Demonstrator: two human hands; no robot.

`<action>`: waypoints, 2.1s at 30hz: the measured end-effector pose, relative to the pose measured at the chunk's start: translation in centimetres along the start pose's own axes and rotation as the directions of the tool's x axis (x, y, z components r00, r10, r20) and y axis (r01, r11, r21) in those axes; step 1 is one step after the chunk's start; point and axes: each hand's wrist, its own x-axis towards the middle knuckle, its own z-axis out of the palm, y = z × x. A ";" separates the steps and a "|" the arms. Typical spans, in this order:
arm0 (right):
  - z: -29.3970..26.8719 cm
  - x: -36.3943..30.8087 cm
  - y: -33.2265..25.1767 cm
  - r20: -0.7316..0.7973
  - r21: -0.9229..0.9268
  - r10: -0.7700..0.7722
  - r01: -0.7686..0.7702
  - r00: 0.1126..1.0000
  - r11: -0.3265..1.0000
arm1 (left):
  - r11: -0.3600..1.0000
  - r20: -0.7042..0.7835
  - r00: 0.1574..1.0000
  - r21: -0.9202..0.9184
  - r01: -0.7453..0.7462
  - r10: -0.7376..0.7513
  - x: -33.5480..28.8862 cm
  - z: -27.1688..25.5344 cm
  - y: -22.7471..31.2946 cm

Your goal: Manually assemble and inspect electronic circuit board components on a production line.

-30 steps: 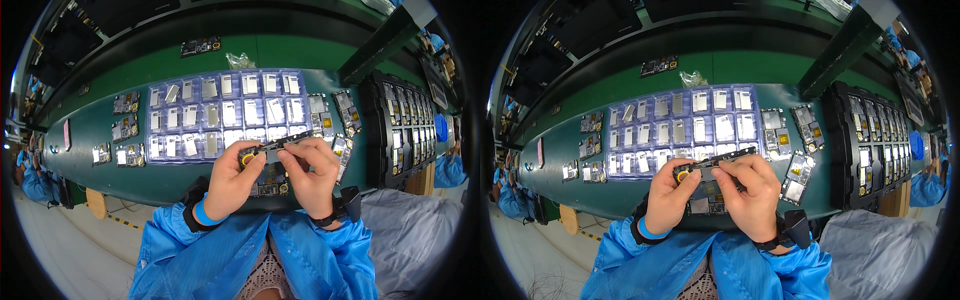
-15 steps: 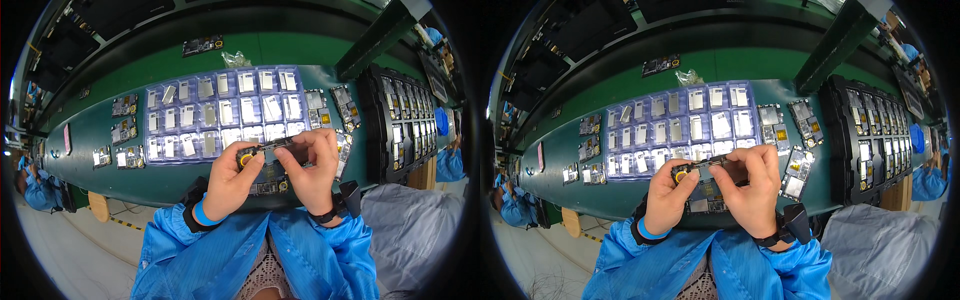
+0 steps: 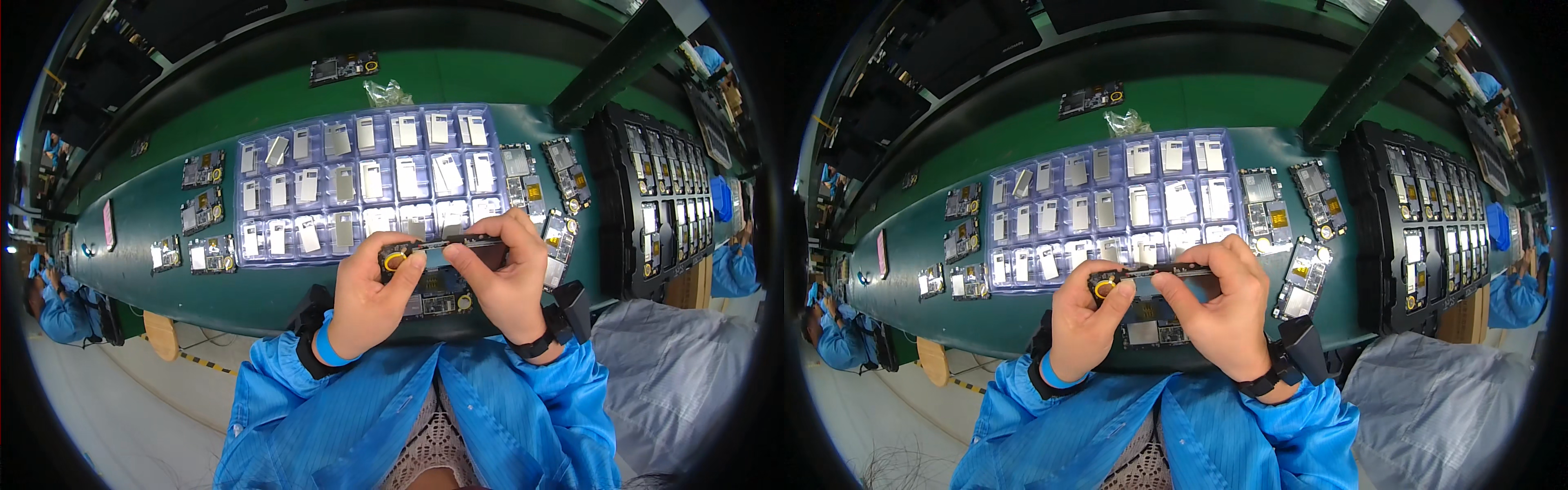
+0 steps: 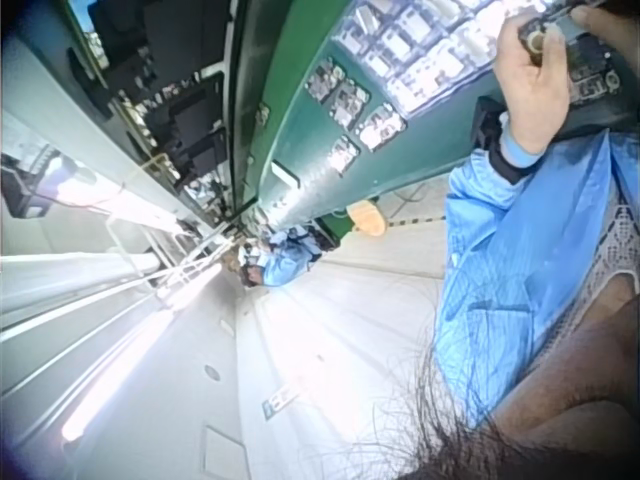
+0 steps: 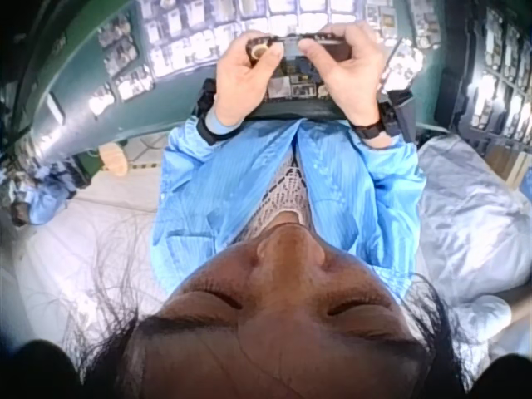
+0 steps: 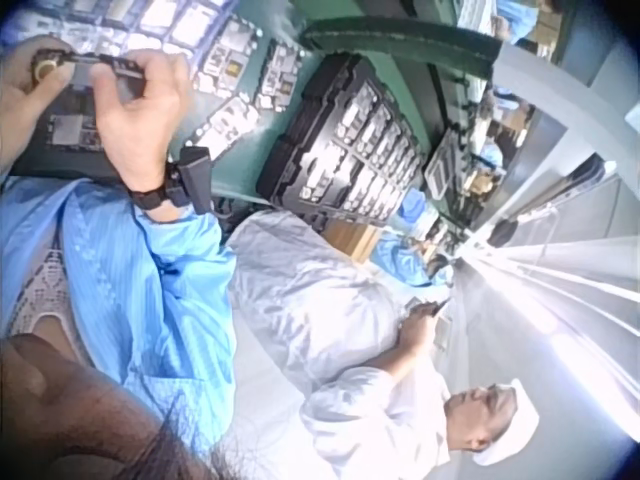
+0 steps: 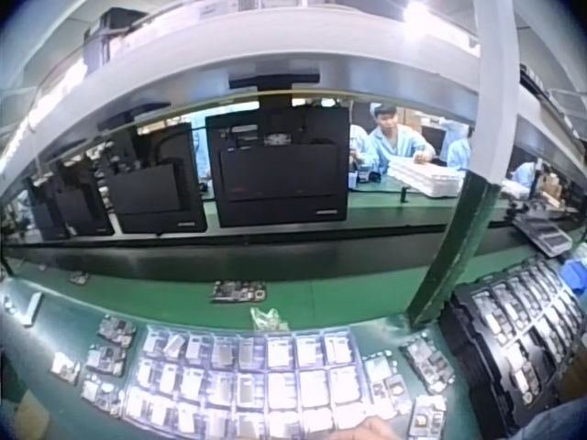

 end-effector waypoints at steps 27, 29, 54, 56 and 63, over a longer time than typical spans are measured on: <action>10.4 20.3 2.2 0.288 -0.518 -0.259 0.377 0.922 0.768 | 0.863 -0.299 0.947 -0.502 -0.053 -0.116 -0.2 -11.2 -0.2; 13.0 24.0 5.2 0.384 -0.640 -0.141 0.373 0.912 0.672 | 0.854 -0.370 0.916 -0.517 -0.065 -0.155 -0.6 -12.0 -0.4; 12.4 0.1 -4.5 0.782 0.168 0.195 -0.501 0.592 0.849 | 0.805 -0.643 0.765 -0.436 -0.404 0.036 -7.7 -20.0 1.8; 13.4 -3.6 -1.5 0.753 0.214 0.306 -0.656 0.582 0.723 | 0.803 -0.628 0.778 -0.448 -0.394 0.031 -6.7 -19.6 1.3; 13.4 -9.5 -1.4 0.662 0.313 0.456 -0.772 0.595 0.553 | 0.803 -0.511 0.858 -0.485 -0.347 0.062 -6.9 -17.9 1.3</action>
